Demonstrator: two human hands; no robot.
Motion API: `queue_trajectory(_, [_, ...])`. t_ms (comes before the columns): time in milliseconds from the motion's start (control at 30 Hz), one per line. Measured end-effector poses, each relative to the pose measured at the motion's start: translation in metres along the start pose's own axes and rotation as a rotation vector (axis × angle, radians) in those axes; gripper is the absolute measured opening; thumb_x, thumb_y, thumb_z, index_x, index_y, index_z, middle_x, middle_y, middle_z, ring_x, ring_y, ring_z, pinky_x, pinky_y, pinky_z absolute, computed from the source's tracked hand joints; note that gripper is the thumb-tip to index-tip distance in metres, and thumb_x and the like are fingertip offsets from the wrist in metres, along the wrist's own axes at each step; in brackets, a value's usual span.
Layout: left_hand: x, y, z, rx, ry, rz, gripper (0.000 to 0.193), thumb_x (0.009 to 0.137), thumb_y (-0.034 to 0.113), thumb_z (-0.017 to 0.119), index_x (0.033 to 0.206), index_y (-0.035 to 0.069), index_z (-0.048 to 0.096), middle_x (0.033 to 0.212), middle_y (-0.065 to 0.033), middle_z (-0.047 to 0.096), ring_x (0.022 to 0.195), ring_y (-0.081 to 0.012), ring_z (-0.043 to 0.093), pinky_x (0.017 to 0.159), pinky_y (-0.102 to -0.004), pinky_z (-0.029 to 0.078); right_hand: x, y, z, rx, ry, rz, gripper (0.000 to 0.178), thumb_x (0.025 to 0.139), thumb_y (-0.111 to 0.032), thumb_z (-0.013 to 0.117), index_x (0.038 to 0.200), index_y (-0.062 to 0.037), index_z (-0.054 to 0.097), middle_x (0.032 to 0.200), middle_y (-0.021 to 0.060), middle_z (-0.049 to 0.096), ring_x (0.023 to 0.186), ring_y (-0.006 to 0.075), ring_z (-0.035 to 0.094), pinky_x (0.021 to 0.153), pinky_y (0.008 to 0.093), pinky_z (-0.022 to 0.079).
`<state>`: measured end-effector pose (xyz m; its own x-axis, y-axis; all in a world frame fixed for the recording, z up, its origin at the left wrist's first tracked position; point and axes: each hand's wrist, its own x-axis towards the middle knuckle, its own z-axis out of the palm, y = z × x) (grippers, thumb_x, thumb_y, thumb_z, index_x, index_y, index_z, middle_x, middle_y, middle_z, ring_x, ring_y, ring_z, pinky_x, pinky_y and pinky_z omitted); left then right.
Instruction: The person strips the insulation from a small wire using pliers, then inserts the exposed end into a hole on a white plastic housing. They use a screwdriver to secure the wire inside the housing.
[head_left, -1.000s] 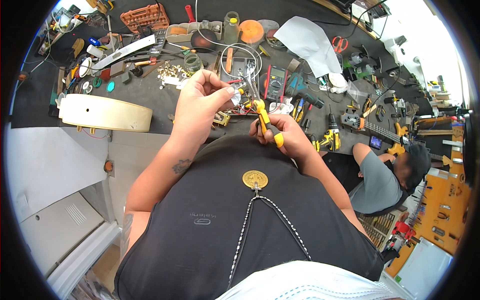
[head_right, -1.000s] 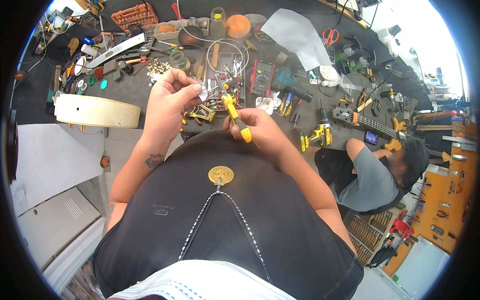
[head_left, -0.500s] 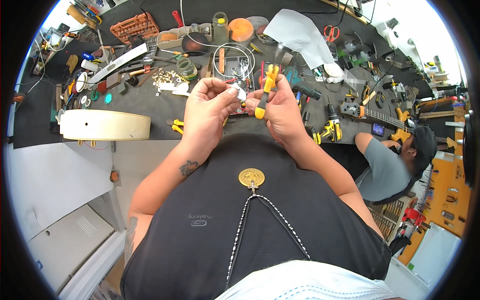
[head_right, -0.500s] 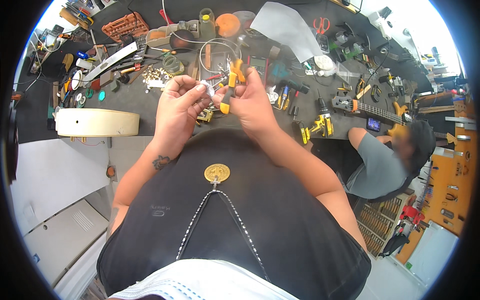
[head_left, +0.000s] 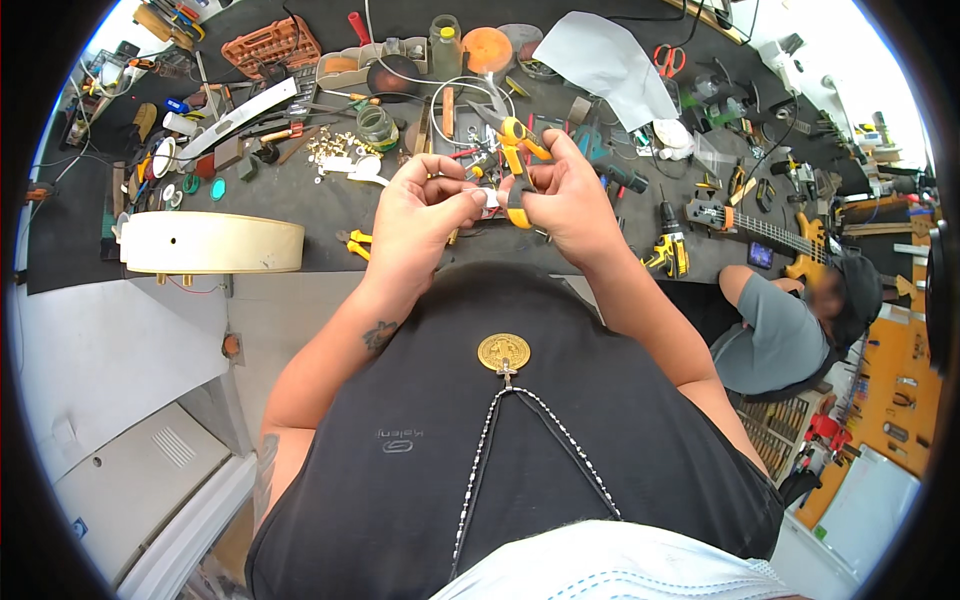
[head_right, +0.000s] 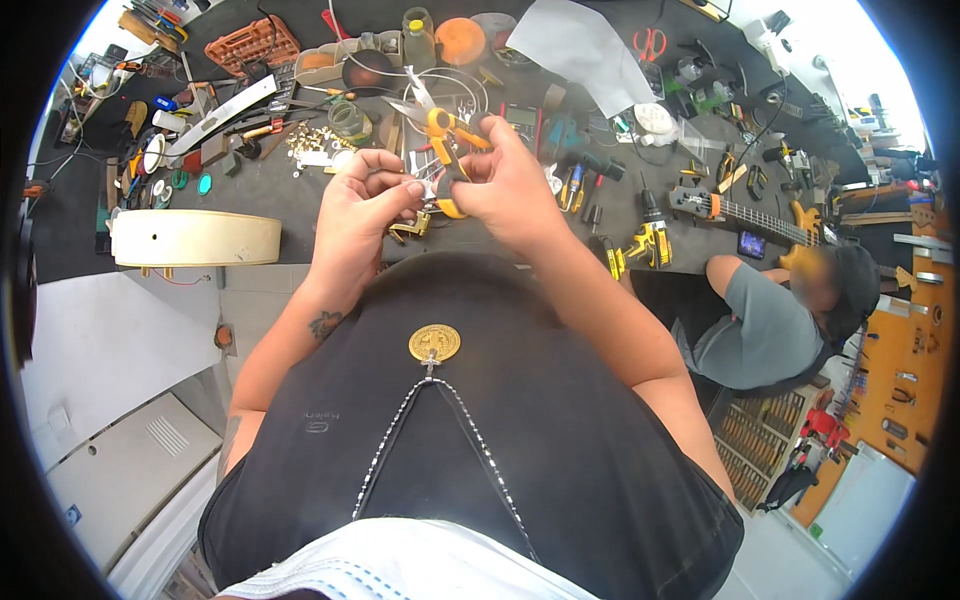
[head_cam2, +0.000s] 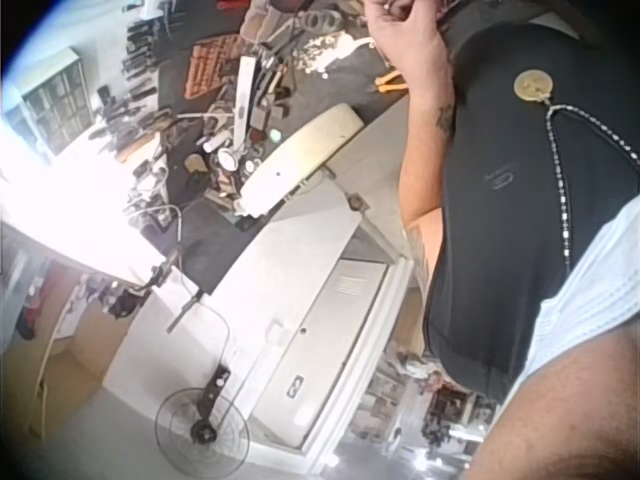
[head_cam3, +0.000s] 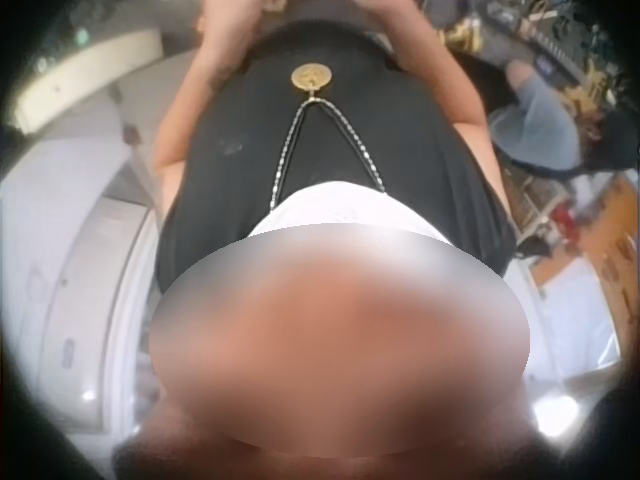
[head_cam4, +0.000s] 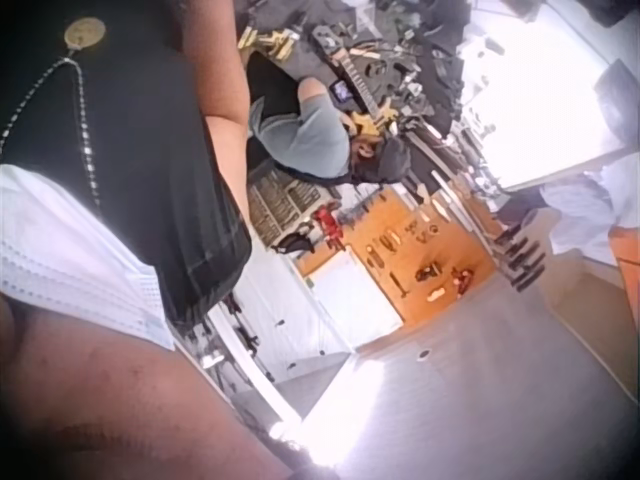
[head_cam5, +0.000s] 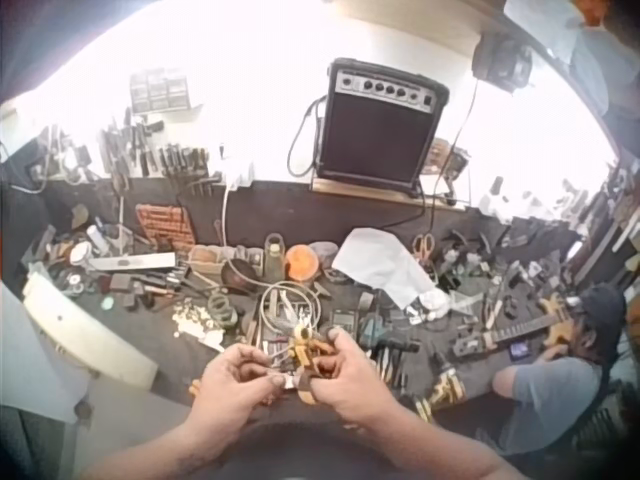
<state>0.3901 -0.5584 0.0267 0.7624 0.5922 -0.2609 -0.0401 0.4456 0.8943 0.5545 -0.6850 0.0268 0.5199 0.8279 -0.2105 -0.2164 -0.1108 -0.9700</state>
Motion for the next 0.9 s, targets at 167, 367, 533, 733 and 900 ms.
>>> queue_trajectory(167, [-0.005, 0.004, 0.000, -0.189, 0.144, 0.107, 0.023, 0.101, -0.002, 0.071, 0.117, 0.007, 0.057, 0.102, -0.0086, 0.072, 0.093, -0.0192, 0.076, 0.084, -0.0318, 0.063, -0.009, 0.001, -0.007, 0.060, -0.255, 0.114, 0.042, 0.092, -0.024, 0.081, 0.124, -0.0014, 0.064, 0.114, 0.0059, 0.070, 0.089, 0.0121, 0.064, 0.084, 0.0261, 0.052])
queue_trajectory(367, [-0.007, 0.017, 0.003, -0.230, 0.176, 0.161, 0.016, 0.105, 0.000, 0.067, 0.108, 0.005, 0.052, 0.105, -0.0111, 0.071, 0.100, -0.0240, 0.078, 0.092, -0.0384, 0.068, -0.029, 0.007, -0.014, -0.115, -0.501, 0.114, 0.067, 0.084, -0.060, 0.088, 0.113, -0.0015, 0.074, 0.095, -0.0025, 0.067, 0.091, 0.0101, 0.060, 0.084, 0.0295, 0.048])
queue_trajectory(533, [-0.008, 0.019, 0.007, -0.225, 0.175, 0.171, 0.018, 0.104, -0.001, 0.068, 0.106, 0.005, 0.051, 0.106, -0.0126, 0.071, 0.103, -0.0250, 0.078, 0.093, -0.0389, 0.068, -0.033, 0.008, -0.004, -0.094, -0.465, 0.146, 0.059, 0.084, -0.053, 0.090, 0.110, -0.0022, 0.073, 0.090, -0.0027, 0.065, 0.087, 0.0086, 0.059, 0.082, 0.0276, 0.047])
queue_trajectory(733, [-0.009, 0.020, 0.007, -0.230, 0.173, 0.182, 0.020, 0.103, -0.001, 0.069, 0.105, 0.005, 0.051, 0.106, -0.0130, 0.071, 0.105, -0.0254, 0.078, 0.093, -0.0384, 0.068, -0.029, 0.011, -0.004, -0.107, -0.465, 0.161, 0.042, 0.087, -0.036, 0.089, 0.107, -0.0031, 0.073, 0.090, -0.0027, 0.065, 0.087, 0.0071, 0.060, 0.081, 0.0258, 0.048])
queue_trajectory(900, [-0.010, 0.020, 0.005, -0.231, 0.176, 0.193, 0.020, 0.103, -0.001, 0.070, 0.105, 0.005, 0.051, 0.105, -0.0128, 0.071, 0.105, -0.0251, 0.078, 0.092, -0.0378, 0.068, -0.029, 0.012, -0.004, -0.113, -0.457, 0.180, 0.038, 0.087, -0.031, 0.089, 0.106, -0.0026, 0.072, 0.092, -0.0034, 0.065, 0.087, 0.0065, 0.060, 0.080, 0.0259, 0.049])
